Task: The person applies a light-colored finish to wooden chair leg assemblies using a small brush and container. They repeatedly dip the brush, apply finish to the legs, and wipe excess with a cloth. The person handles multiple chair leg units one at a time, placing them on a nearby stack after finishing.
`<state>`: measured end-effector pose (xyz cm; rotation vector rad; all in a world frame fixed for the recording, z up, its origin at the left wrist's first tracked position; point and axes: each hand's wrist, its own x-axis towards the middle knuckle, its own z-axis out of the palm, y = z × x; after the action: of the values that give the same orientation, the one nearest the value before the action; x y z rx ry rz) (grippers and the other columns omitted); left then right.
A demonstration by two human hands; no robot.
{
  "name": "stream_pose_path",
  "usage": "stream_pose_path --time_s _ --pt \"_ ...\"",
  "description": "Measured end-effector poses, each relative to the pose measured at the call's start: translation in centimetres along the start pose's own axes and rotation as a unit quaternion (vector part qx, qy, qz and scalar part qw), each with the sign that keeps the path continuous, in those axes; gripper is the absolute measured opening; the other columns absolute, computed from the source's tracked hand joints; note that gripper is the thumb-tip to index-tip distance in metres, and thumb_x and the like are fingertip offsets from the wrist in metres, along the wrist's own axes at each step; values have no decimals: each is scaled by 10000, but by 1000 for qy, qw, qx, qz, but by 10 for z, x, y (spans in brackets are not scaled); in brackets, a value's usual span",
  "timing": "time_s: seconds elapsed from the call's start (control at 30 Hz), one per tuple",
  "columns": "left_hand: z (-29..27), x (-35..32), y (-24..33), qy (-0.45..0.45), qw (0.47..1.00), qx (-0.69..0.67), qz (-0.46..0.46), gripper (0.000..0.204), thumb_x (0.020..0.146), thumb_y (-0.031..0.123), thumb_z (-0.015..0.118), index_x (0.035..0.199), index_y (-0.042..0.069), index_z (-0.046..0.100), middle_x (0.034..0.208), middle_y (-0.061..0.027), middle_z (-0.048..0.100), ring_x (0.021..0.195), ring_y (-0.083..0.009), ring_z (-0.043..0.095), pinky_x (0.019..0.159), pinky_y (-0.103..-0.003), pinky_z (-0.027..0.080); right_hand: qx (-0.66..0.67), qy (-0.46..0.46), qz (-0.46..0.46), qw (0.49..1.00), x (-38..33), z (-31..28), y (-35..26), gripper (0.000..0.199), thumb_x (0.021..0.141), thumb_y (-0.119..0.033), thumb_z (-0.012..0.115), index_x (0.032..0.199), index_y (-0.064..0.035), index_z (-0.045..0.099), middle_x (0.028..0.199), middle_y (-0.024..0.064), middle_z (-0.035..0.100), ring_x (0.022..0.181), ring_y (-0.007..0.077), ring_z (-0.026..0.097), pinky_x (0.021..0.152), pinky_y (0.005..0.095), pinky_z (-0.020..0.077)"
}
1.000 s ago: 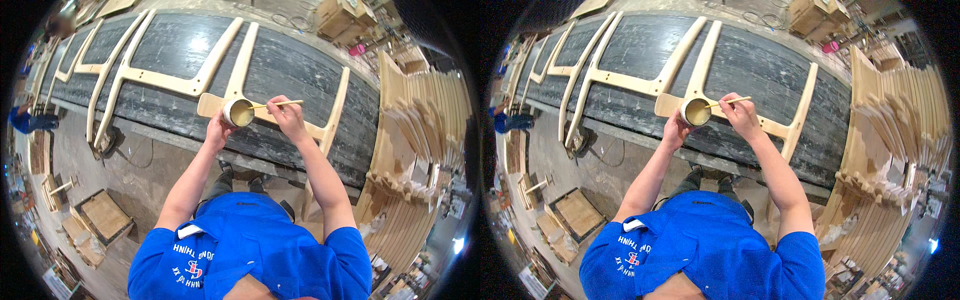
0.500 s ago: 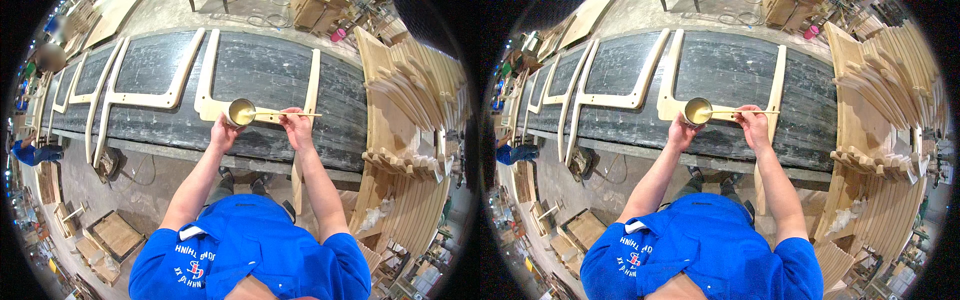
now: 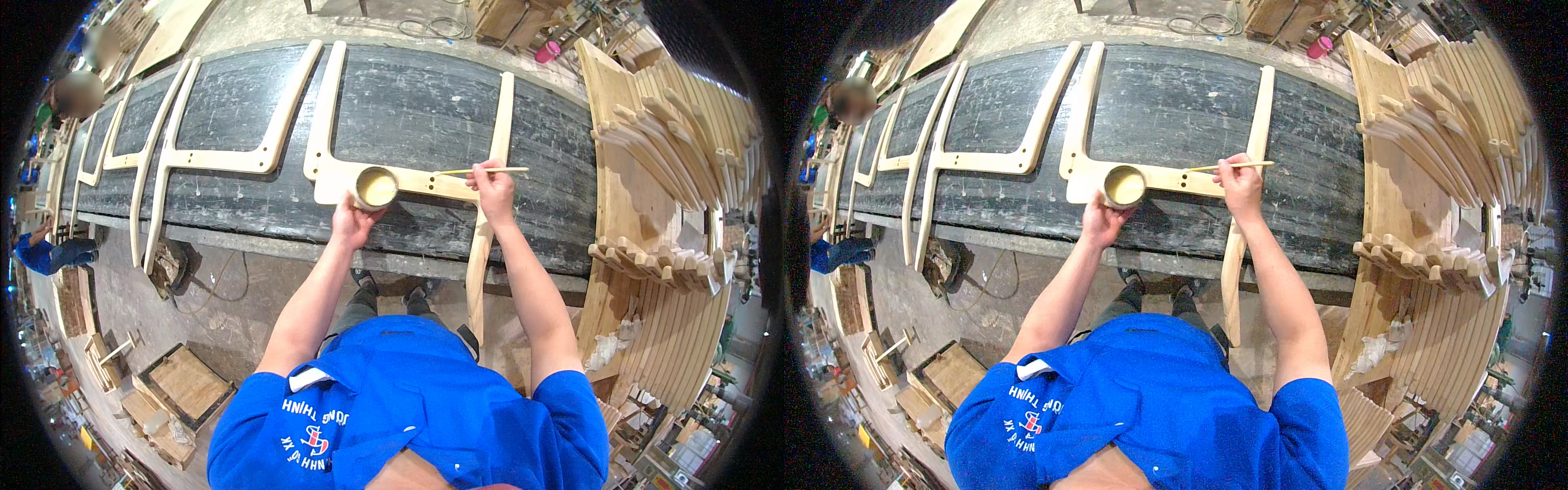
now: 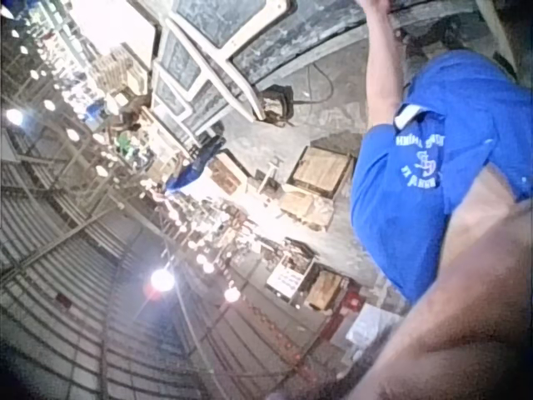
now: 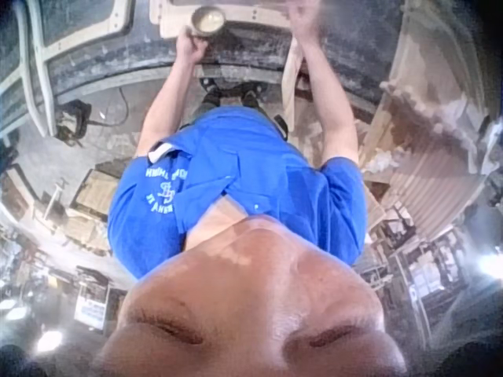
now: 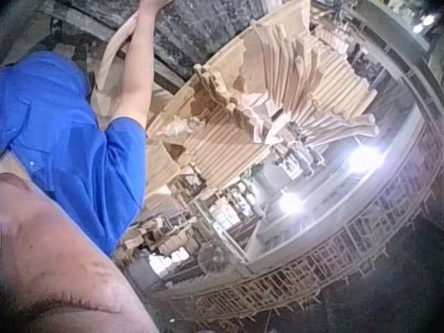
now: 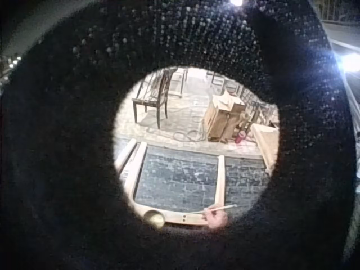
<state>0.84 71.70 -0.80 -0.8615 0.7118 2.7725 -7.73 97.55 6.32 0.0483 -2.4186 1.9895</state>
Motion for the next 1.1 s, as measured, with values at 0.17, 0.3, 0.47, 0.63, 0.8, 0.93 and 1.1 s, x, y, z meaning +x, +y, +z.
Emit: stream_pose_path --time_s 0.17,0.3,0.47,0.63,0.8,0.93,1.1 --pt "-37 -28 21 28 999 -1 26 415 963 338 301 1273 95 432 1264 -108 501 1140 -282 504 942 -470 426 -182 -75 -67 978 0 12 1 204 875 -205 573 813 -25 498 618 103 566 558 191 572 539 328 448" --pt "-55 -43 31 40 999 -7 36 404 963 330 304 1266 100 441 1253 -98 512 1115 -278 524 908 -457 459 -241 -99 -88 961 0 20 1 196 872 -198 571 812 -30 490 608 124 532 561 249 553 543 337 434" --pt "-60 -50 31 30 999 -9 33 400 956 338 323 1258 108 448 1246 -87 518 1090 -271 538 889 -454 474 -218 -126 -120 960 1 26 6 164 856 -146 587 803 -22 494 635 147 525 584 272 557 553 333 436" --pt "-71 -52 32 32 999 -20 30 403 952 360 329 1256 127 452 1244 -77 520 1092 -272 536 871 -479 475 -239 -139 -91 957 13 22 -13 167 860 -153 580 797 -23 496 616 136 529 569 251 559 546 333 437" --pt "-61 -46 29 27 999 2 26 406 957 362 312 1261 130 447 1243 -76 520 1094 -272 535 871 -484 474 -237 -96 -120 959 20 22 1 171 838 -157 597 786 -28 499 621 139 543 596 297 585 544 357 448" --pt "-59 -45 31 6 1000 15 23 401 962 357 302 1259 132 450 1240 -75 521 1090 -272 537 876 -480 471 -257 -128 -155 945 20 29 9 155 814 -131 603 781 -33 486 653 153 547 635 333 577 559 380 453" --pt "-56 -44 34 3 999 37 19 408 962 362 304 1269 133 443 1247 -81 516 1094 -279 533 893 -487 457 -255 -235 -158 924 28 27 2 124 797 -101 593 798 -36 487 698 156 540 680 328 576 603 395 461"
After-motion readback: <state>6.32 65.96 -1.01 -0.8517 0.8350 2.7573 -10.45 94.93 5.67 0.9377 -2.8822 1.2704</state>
